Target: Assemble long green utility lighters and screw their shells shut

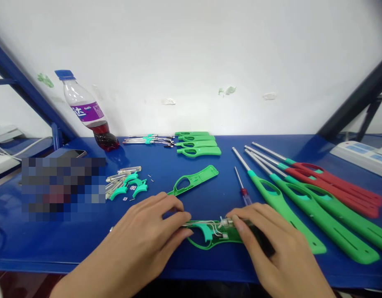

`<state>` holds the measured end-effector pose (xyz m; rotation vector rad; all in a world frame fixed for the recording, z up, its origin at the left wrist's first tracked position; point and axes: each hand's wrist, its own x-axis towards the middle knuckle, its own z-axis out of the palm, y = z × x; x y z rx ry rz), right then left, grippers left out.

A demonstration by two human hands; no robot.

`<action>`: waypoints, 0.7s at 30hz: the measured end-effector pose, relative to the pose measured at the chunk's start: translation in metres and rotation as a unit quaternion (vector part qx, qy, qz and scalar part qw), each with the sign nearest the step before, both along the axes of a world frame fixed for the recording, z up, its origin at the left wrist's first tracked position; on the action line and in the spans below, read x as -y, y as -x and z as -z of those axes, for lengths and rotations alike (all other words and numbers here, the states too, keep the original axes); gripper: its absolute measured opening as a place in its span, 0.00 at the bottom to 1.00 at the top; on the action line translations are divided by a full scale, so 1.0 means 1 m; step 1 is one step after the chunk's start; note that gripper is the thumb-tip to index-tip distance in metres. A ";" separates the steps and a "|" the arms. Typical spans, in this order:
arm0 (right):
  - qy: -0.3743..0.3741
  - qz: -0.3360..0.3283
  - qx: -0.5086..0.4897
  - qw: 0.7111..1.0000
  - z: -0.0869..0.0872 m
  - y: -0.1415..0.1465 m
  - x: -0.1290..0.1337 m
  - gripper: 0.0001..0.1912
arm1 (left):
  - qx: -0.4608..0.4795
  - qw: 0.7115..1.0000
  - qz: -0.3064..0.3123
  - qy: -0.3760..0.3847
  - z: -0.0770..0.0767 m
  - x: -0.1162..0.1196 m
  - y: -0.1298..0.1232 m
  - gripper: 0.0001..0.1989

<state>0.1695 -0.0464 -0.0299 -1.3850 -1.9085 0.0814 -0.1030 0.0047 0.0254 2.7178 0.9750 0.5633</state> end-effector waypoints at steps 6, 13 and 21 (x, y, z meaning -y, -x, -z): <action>0.004 0.011 0.005 1.000 -0.001 0.000 -0.002 0.09 | -0.002 1.000 0.016 -0.013 0.008 0.005 -0.016 0.08; 0.013 0.007 0.021 1.000 0.000 -0.002 0.000 0.12 | -0.003 1.000 0.015 0.007 0.015 0.009 -0.020 0.07; 0.029 0.005 0.027 0.999 -0.001 -0.004 0.000 0.13 | -0.021 1.000 0.007 0.014 0.019 0.009 -0.020 0.08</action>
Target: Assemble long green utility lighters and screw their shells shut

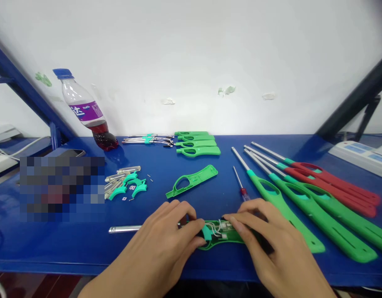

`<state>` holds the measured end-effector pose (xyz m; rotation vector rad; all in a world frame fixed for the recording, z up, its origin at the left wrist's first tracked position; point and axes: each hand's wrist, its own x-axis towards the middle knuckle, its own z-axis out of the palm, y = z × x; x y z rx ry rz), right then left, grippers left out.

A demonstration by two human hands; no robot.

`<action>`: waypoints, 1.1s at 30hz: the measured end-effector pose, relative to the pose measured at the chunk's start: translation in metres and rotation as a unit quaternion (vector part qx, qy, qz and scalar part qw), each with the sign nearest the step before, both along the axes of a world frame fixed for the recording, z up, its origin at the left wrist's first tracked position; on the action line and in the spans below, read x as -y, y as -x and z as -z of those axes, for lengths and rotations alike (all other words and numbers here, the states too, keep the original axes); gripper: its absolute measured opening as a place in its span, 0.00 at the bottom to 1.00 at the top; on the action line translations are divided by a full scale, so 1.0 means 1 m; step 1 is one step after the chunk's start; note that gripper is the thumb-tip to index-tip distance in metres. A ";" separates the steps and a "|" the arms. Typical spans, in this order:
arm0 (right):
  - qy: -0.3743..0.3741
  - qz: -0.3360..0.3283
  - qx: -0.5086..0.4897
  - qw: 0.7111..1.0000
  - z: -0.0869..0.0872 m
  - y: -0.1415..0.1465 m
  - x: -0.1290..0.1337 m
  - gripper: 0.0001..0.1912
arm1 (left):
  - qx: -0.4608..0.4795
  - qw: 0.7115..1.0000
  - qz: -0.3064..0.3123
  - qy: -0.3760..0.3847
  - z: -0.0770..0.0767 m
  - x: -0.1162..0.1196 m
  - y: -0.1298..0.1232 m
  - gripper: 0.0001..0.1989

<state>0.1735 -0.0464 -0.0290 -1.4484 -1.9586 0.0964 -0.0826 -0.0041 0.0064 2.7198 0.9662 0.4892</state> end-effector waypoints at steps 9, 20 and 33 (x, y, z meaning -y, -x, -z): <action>-0.023 0.002 -0.024 0.999 -0.001 0.002 -0.002 0.11 | -0.004 0.999 -0.005 -0.033 -0.002 0.006 -0.004 0.07; -0.023 -0.009 -0.059 0.998 -0.005 0.002 -0.003 0.07 | -0.067 0.996 0.015 -0.049 -0.015 0.007 -0.011 0.13; -0.049 0.003 -0.075 0.996 -0.006 0.007 -0.005 0.06 | -0.089 0.991 0.026 -0.098 -0.012 0.009 -0.010 0.17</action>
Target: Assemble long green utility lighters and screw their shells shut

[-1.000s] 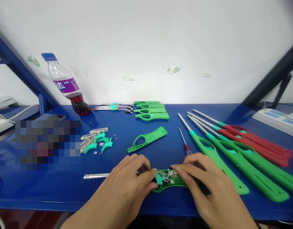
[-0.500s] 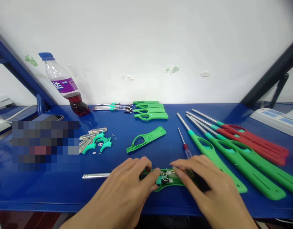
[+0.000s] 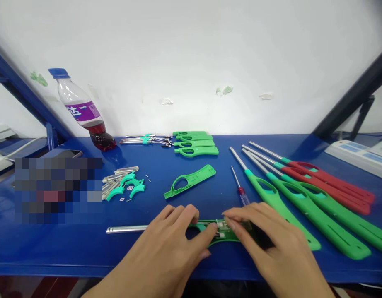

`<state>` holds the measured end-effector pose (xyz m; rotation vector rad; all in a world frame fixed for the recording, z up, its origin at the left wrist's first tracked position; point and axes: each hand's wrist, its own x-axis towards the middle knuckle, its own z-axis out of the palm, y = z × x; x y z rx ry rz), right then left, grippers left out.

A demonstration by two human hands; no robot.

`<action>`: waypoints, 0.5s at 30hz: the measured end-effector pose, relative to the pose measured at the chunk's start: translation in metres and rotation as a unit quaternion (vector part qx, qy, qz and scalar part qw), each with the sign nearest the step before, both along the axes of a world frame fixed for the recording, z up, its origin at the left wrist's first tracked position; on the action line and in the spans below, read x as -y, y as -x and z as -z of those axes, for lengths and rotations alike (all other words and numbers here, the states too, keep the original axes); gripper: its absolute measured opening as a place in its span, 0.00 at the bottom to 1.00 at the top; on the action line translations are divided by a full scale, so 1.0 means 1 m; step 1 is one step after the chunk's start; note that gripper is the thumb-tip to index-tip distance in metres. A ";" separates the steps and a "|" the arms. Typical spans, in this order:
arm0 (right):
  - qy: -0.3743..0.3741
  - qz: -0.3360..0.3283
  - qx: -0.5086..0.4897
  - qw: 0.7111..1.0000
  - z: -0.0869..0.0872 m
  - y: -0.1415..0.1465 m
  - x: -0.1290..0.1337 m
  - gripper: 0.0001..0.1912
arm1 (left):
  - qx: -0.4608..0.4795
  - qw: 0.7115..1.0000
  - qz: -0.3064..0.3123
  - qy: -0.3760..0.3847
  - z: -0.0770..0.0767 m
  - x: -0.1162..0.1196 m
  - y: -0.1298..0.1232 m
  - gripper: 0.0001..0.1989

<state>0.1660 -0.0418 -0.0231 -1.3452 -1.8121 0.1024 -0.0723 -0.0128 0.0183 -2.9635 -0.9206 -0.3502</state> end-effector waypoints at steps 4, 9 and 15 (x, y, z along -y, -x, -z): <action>-0.005 0.029 0.006 1.000 0.003 -0.002 0.003 0.09 | -0.005 1.000 -0.002 0.008 0.001 -0.001 0.000 0.18; -0.005 0.065 -0.004 0.998 0.004 -0.008 0.005 0.12 | -0.005 1.000 0.003 0.004 0.002 -0.003 -0.002 0.18; 0.012 0.056 -0.007 0.998 0.008 -0.008 0.001 0.11 | 0.000 1.000 0.004 0.003 0.004 -0.001 -0.002 0.18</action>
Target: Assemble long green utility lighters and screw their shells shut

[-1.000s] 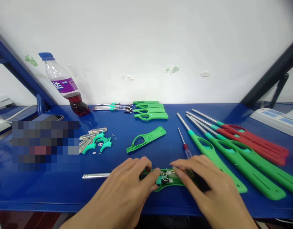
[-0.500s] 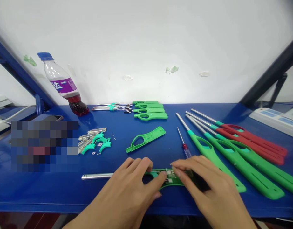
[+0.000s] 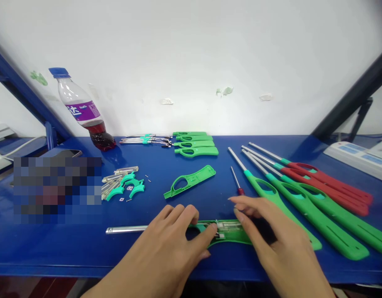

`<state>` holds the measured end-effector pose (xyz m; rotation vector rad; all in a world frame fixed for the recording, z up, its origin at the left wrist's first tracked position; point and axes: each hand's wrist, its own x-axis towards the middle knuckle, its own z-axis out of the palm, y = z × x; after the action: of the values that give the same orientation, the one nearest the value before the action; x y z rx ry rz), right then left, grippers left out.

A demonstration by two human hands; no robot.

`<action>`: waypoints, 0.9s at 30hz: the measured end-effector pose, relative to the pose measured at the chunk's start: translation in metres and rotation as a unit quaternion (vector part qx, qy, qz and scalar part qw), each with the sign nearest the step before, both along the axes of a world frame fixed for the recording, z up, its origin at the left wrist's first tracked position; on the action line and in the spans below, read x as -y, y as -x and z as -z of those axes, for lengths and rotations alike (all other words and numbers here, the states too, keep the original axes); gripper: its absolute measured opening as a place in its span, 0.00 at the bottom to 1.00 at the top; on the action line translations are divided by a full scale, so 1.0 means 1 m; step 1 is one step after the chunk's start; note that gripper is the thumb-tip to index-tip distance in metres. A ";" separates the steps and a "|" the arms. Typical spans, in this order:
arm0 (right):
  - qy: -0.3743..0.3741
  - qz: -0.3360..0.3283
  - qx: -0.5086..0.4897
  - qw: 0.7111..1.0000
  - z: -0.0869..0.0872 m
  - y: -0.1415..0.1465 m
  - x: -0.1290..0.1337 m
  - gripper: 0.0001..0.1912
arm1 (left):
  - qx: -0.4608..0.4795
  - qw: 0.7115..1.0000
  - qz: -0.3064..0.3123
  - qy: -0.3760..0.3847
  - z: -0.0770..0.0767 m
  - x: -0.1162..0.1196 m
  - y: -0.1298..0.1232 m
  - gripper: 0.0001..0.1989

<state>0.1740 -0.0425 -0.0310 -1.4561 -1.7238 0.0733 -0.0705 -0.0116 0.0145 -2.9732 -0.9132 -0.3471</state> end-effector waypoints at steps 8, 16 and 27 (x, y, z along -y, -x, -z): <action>0.022 0.027 0.051 0.998 0.000 0.004 0.001 0.10 | 0.010 1.000 0.007 0.000 0.001 -0.002 0.001 0.18; 0.027 0.028 0.082 0.996 0.002 0.006 -0.002 0.12 | 0.006 1.000 0.004 0.002 0.001 0.000 0.001 0.19; -0.017 0.055 0.046 0.997 -0.001 0.005 0.000 0.12 | 0.000 1.000 -0.011 0.009 -0.002 -0.005 -0.001 0.19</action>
<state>0.1695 -0.0424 -0.0299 -1.5472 -1.7052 -0.0835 -0.0695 -0.0065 0.0161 -2.9760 -0.9545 -0.3401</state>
